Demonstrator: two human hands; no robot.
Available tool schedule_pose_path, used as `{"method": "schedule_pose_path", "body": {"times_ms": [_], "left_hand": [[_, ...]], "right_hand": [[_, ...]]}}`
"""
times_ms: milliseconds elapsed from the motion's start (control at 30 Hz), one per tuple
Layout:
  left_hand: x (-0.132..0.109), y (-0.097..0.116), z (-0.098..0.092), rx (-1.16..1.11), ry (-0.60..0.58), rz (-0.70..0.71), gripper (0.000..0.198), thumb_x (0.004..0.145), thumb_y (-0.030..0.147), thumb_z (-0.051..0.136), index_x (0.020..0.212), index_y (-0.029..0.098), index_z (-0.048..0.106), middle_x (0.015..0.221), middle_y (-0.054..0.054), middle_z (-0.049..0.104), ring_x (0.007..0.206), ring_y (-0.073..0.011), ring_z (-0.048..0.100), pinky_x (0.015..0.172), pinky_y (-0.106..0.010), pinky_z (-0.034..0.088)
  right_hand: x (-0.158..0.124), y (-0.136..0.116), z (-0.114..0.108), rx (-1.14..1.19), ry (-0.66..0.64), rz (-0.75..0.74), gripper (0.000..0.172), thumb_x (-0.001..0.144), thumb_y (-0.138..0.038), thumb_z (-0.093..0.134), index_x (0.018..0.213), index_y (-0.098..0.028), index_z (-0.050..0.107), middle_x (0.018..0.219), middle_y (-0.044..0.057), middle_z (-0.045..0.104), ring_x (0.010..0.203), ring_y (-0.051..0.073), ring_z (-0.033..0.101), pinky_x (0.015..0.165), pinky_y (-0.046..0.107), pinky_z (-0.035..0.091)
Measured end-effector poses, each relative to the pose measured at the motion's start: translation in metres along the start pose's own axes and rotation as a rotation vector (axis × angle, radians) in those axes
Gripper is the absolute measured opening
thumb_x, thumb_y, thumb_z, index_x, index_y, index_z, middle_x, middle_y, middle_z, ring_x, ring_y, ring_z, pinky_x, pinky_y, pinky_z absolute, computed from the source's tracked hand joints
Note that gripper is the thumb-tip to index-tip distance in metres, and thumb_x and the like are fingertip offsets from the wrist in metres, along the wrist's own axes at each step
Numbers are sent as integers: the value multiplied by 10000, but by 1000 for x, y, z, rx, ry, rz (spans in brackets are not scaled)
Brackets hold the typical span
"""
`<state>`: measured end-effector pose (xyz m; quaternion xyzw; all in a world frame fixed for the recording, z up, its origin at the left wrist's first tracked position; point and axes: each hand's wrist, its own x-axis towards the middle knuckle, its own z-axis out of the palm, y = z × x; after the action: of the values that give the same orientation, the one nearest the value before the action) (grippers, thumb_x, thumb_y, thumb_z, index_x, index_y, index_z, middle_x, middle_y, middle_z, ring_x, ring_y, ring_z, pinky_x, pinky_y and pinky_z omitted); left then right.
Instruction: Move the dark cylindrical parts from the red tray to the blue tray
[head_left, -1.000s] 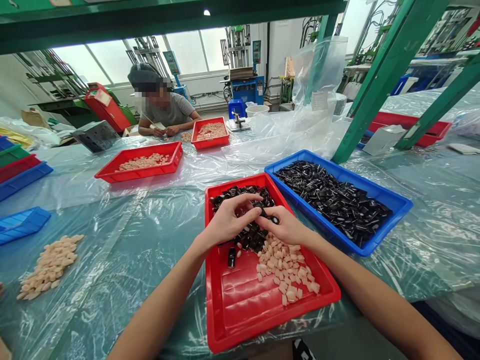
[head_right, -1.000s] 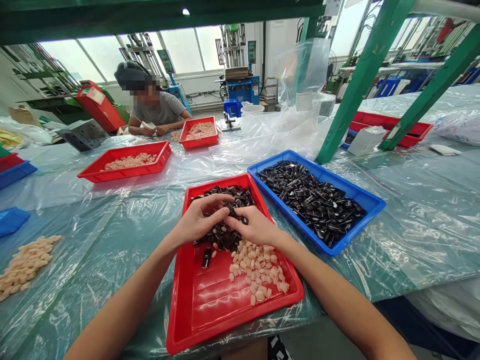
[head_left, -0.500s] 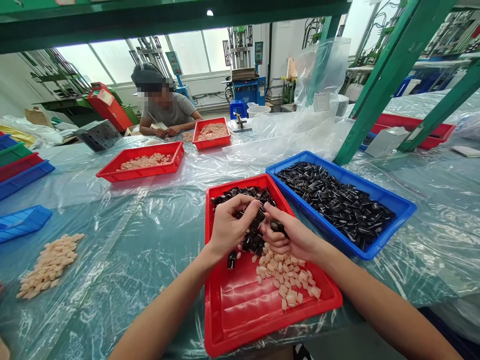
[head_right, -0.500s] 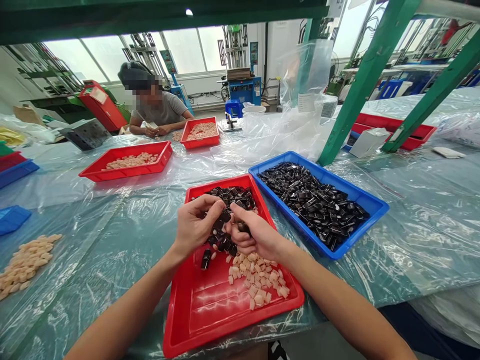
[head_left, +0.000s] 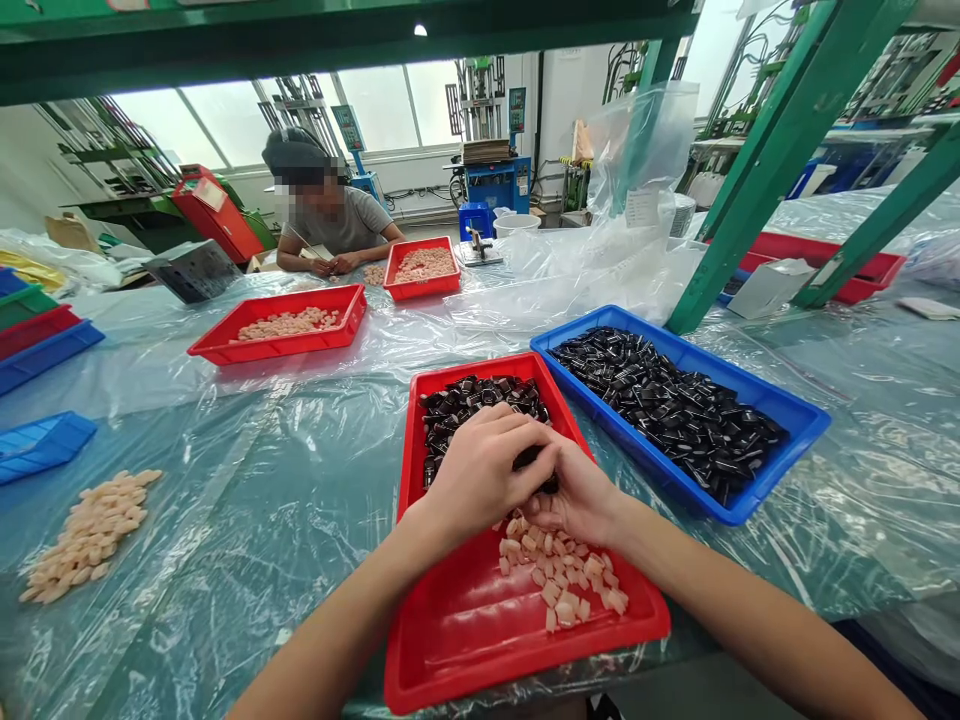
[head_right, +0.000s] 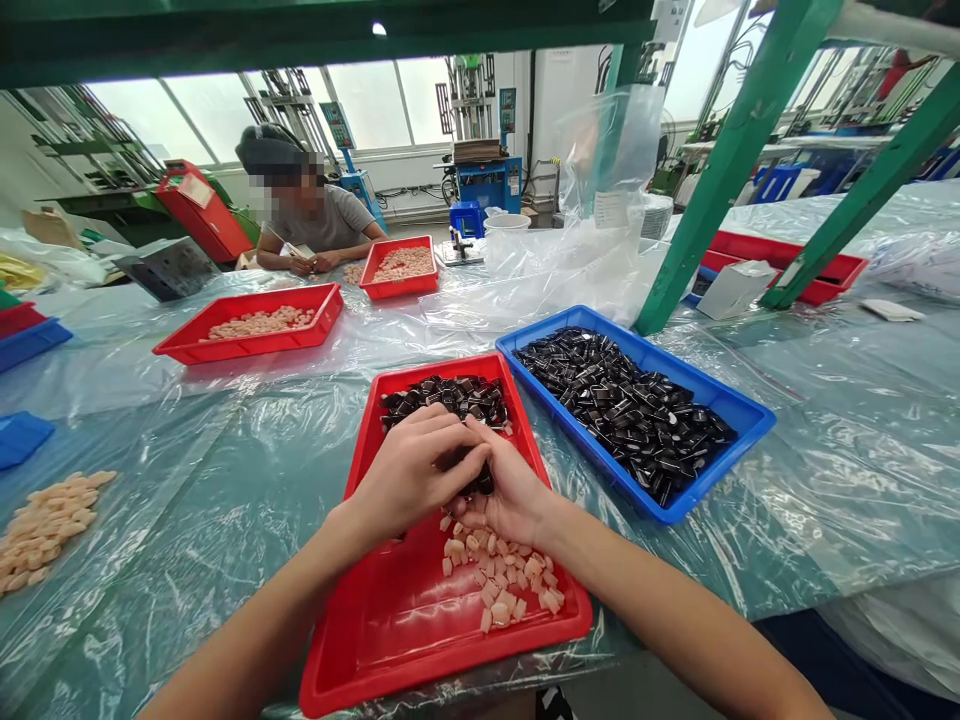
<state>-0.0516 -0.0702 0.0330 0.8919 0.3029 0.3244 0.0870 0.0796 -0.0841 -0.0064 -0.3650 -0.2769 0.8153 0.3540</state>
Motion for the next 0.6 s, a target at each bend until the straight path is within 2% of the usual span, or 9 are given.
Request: {"method": "schedule_pose_path", "body": {"times_ms": [100, 200, 267, 333, 400, 467, 533, 600], "left_hand": [[2, -5, -7, 0, -37, -29, 181, 927, 284, 574, 828, 178, 683, 885, -52, 699, 859, -196, 586, 815, -341, 444], [5, -13, -19, -36, 21, -117, 184, 936, 298, 555, 891, 180, 689, 958, -56, 704, 912, -197, 618, 854, -341, 451], [6, -23, -26, -21, -3, -187, 209, 944, 305, 521, 912, 183, 688, 947, -52, 713, 888, -193, 634, 832, -324, 461], [6, -34, -31, 43, -154, -237, 231, 943, 312, 498, 919, 188, 693, 919, -47, 725, 841, -200, 647, 769, -310, 464], [4, -44, -31, 142, -346, -264, 231, 924, 302, 502, 892, 187, 700, 876, -52, 732, 795, -216, 658, 700, -305, 454], [1, -52, -28, 230, -488, -273, 204, 892, 285, 528, 856, 185, 703, 836, -62, 732, 772, -232, 666, 661, -302, 444], [-2, -57, -23, 259, -556, -255, 175, 865, 284, 560, 890, 190, 705, 853, -68, 735, 803, -243, 675, 670, -299, 451], [-4, -58, -20, 236, -581, -214, 222, 849, 283, 582, 1017, 193, 695, 955, -75, 735, 900, -255, 677, 735, -306, 471]], "right_hand": [[0, -5, -2, 172, 63, 11, 364, 900, -531, 495, 772, -191, 515, 549, -40, 512, 390, 93, 480, 311, 165, 221], [0, -7, -6, 223, -23, -69, 300, 859, -458, 599, 766, -181, 531, 570, -57, 492, 387, 50, 399, 317, 147, 201], [3, -9, -9, 192, -68, -97, 294, 829, -431, 651, 749, -176, 528, 555, -77, 445, 377, 29, 319, 314, 139, 177], [10, -14, -12, 108, -60, -138, 312, 802, -430, 690, 737, -177, 518, 536, -94, 404, 367, 21, 267, 308, 137, 155], [21, -22, -13, -4, -24, -188, 352, 782, -460, 709, 721, -181, 502, 524, -99, 398, 358, 18, 255, 305, 137, 150], [33, -31, -13, -99, 15, -243, 393, 760, -492, 721, 701, -182, 486, 507, -101, 398, 347, 16, 251, 305, 139, 145], [44, -39, -14, -151, 54, -298, 415, 736, -503, 736, 686, -183, 477, 496, -103, 398, 344, 12, 250, 308, 140, 139], [50, -42, -16, -164, 81, -345, 428, 718, -511, 745, 681, -185, 470, 491, -105, 399, 343, 11, 251, 311, 143, 137]]}}
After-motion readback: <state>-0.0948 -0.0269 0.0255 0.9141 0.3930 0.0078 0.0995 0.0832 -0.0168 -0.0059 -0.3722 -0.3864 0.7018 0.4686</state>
